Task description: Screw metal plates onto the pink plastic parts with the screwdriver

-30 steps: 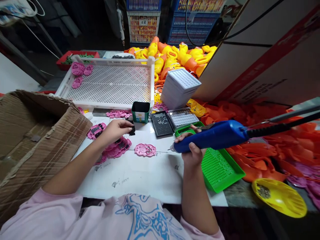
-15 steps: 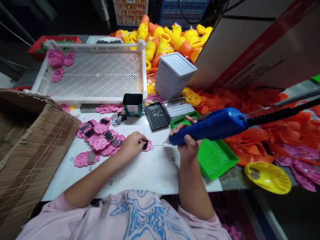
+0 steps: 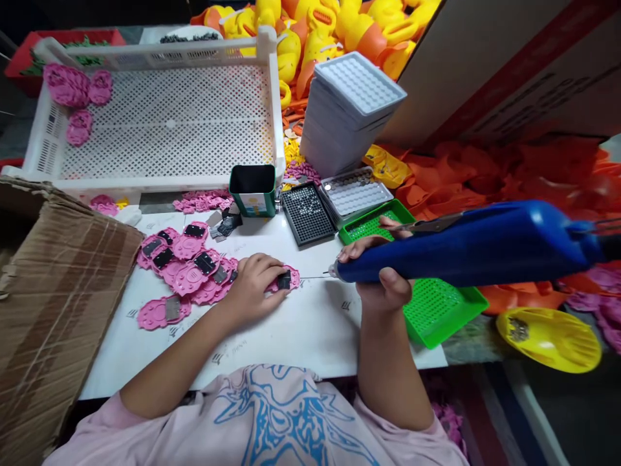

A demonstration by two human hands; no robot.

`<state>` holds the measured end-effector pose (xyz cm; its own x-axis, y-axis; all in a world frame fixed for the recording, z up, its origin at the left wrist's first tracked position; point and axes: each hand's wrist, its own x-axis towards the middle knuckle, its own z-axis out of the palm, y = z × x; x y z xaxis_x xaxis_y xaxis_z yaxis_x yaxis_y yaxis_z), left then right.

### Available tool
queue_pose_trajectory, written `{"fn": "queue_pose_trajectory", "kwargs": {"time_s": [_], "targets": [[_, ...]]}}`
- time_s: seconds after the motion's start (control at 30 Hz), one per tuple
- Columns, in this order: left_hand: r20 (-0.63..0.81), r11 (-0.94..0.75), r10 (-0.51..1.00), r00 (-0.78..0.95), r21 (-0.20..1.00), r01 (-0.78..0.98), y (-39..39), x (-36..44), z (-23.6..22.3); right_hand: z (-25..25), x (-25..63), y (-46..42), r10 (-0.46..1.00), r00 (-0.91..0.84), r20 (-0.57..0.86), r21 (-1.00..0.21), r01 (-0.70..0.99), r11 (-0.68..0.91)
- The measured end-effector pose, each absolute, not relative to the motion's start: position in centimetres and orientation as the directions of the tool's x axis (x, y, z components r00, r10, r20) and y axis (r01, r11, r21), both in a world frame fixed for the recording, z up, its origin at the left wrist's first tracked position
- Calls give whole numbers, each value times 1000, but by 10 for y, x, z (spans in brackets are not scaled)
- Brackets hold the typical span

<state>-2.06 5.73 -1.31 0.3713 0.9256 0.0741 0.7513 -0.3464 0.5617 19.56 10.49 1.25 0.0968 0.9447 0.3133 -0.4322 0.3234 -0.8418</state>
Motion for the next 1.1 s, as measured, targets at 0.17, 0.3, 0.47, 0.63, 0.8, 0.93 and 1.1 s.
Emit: {"fn": "queue_pose_trajectory", "kwargs": {"time_s": [0.17,0.3,0.47,0.63,0.8,0.93,1.1], "targets": [[54,-327,930,362,571,753,62,-21,-15,15,193,104,947,85,309,-857,-407,316],[38,-326,927,374,575,751,64,-21,-17,18,192,104,948,88,306,-865,-390,315],[31,-339,919,394,576,744,65,-22,-19,21,193,103,943,64,326,-851,-414,322],[34,-340,918,395,581,740,65,-25,-20,23,192,102,954,86,288,-882,-364,299],[38,-338,917,397,600,725,66,-24,-20,25,193,100,950,95,296,-901,-302,311],[9,-324,916,401,606,726,68,-24,-21,26,196,99,954,89,288,-913,-277,301],[44,-359,906,420,605,710,69,-25,-21,27,196,100,953,59,296,-911,-281,301]]}}
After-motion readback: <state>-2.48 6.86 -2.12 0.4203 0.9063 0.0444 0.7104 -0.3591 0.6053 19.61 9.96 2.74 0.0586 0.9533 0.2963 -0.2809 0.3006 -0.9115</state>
